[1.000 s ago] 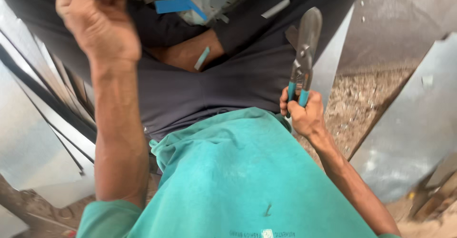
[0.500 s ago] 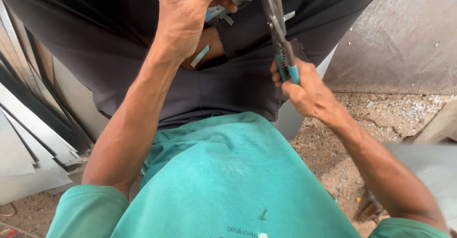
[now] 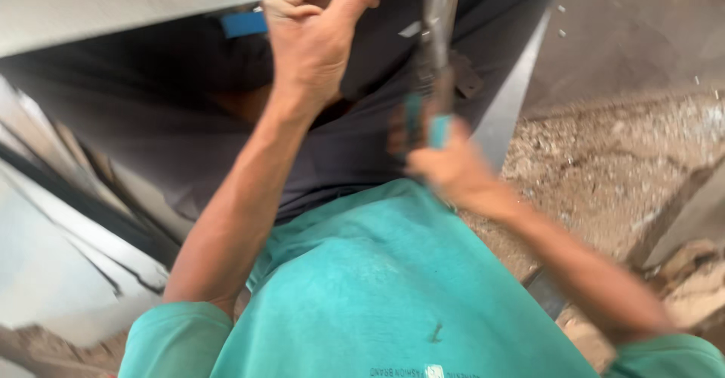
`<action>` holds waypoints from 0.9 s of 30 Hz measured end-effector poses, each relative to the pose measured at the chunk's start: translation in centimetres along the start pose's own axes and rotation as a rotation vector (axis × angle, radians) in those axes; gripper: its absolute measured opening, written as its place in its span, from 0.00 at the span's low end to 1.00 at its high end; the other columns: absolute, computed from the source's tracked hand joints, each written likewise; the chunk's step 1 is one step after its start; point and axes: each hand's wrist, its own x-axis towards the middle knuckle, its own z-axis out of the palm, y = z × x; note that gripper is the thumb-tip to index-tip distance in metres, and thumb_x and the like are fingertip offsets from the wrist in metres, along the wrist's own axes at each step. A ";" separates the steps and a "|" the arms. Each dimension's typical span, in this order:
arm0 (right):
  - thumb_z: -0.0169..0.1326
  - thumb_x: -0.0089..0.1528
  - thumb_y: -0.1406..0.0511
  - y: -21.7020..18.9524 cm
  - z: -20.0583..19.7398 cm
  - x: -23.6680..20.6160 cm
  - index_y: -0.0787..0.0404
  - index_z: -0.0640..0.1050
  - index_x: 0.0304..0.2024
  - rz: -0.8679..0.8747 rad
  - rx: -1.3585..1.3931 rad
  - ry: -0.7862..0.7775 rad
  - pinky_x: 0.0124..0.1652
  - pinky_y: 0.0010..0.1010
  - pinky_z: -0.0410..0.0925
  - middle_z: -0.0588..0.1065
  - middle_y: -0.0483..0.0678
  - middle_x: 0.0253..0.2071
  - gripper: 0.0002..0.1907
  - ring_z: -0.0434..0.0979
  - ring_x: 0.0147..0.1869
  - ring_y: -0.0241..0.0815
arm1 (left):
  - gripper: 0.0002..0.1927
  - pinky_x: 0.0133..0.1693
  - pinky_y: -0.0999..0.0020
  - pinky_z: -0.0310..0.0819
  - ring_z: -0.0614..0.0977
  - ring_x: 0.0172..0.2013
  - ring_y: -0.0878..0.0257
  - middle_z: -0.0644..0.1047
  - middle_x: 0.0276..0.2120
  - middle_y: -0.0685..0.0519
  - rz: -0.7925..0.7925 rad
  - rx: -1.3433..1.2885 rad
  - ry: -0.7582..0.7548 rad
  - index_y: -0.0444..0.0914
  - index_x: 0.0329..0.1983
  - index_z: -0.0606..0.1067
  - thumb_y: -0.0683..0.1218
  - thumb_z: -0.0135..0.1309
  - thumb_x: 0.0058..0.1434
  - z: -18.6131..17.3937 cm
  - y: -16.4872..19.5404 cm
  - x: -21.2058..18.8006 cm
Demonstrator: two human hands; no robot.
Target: The person sits on the ground and uses tin snips to cut small rectangular pieces from the edges of stacked metal sheets. The person alternates between a silver sheet and a blue-coated sheet, repeatedly trimming the edges and dropping the cut pieces onto the floor.
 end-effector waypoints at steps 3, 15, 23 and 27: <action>0.46 0.47 0.68 2.9 4.4 1.1 0.63 0.69 0.47 -0.211 0.354 0.144 0.39 0.31 0.67 0.69 0.45 0.36 0.23 0.71 0.41 0.38 | 0.07 0.35 0.78 0.74 0.83 0.33 0.70 0.84 0.36 0.54 0.004 0.040 0.023 0.35 0.44 0.83 0.43 0.60 0.75 2.0 -2.1 -0.1; 0.54 0.55 0.65 6.1 2.4 1.8 0.63 0.74 0.39 -0.186 -0.379 0.537 0.25 0.31 0.65 0.72 0.48 0.27 0.11 0.71 0.26 0.41 | 0.04 0.32 0.75 0.67 0.78 0.28 0.69 0.83 0.33 0.54 -0.064 -0.016 0.083 0.35 0.39 0.82 0.40 0.59 0.70 0.5 -3.4 -1.0; 0.50 0.50 0.70 11.4 -2.4 -2.8 0.71 0.75 0.39 0.108 0.160 0.112 0.28 0.32 0.69 0.76 0.49 0.27 0.15 0.76 0.28 0.44 | 0.07 0.40 0.68 0.75 0.80 0.36 0.65 0.81 0.35 0.52 -0.263 -0.218 0.176 0.32 0.40 0.81 0.37 0.67 0.60 1.6 -5.7 -1.7; 0.49 0.45 0.73 6.7 1.5 -2.9 0.70 0.71 0.41 0.253 1.288 -0.128 0.31 0.25 0.65 0.67 0.47 0.30 0.19 0.65 0.30 0.37 | 0.11 0.54 0.63 0.80 0.83 0.45 0.61 0.80 0.44 0.51 -0.218 -0.410 0.182 0.35 0.46 0.78 0.38 0.65 0.62 -9.4 -1.6 -5.9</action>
